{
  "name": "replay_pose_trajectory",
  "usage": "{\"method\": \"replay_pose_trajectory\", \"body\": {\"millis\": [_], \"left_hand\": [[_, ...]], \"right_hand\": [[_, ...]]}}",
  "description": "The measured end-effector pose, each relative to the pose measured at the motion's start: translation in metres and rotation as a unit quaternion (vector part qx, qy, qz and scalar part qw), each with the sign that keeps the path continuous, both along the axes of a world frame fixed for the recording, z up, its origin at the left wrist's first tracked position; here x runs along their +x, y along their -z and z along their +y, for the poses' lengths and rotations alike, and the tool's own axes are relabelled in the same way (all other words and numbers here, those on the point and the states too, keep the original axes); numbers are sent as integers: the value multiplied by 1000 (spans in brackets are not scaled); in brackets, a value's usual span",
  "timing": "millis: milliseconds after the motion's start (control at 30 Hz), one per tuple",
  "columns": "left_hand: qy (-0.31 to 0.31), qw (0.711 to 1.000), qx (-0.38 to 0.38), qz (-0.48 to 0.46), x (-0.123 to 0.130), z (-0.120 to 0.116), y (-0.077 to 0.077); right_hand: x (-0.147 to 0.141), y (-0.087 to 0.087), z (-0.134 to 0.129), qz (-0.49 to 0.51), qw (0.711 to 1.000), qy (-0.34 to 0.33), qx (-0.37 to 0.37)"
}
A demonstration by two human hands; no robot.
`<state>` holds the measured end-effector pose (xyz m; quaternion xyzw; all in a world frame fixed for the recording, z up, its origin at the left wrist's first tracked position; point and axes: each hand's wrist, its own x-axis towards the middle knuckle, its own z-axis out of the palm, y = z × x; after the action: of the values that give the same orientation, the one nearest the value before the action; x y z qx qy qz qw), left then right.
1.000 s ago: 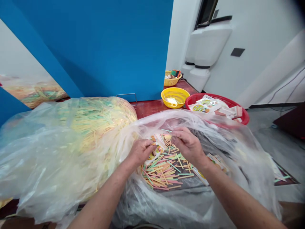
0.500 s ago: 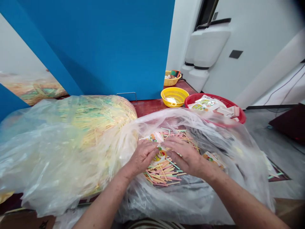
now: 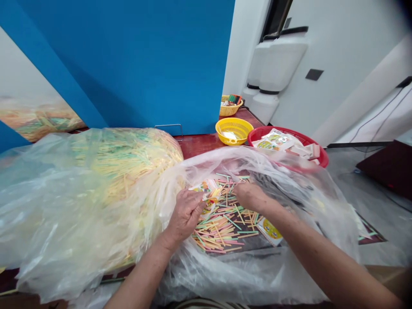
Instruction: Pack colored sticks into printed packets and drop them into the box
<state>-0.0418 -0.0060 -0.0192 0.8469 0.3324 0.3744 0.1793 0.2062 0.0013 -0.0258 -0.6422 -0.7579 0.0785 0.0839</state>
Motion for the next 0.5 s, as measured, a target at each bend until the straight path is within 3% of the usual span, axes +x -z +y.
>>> {"method": "replay_pose_trajectory", "body": {"millis": [100, 167, 267, 367, 433, 500], "left_hand": [[13, 1000, 15, -4, 2, -2, -1], [21, 1000, 16, -3, 6, -3, -3], [27, 999, 16, -5, 12, -6, -8], [22, 1000, 14, -12, 19, -10, -12], [18, 1000, 8, -20, 23, -13, -15], [19, 999, 2, -35, 25, -15, -16]], "right_hand": [[15, -24, -12, 53, 998, 12, 39], [17, -43, -24, 206, 974, 6, 97], [-2, -65, -40, 489, 862, 6, 136], [-36, -70, -49, 631, 762, 23, 142], [-57, -64, -51, 670, 728, 27, 145], [-70, -56, -51, 682, 719, 27, 130]]}}
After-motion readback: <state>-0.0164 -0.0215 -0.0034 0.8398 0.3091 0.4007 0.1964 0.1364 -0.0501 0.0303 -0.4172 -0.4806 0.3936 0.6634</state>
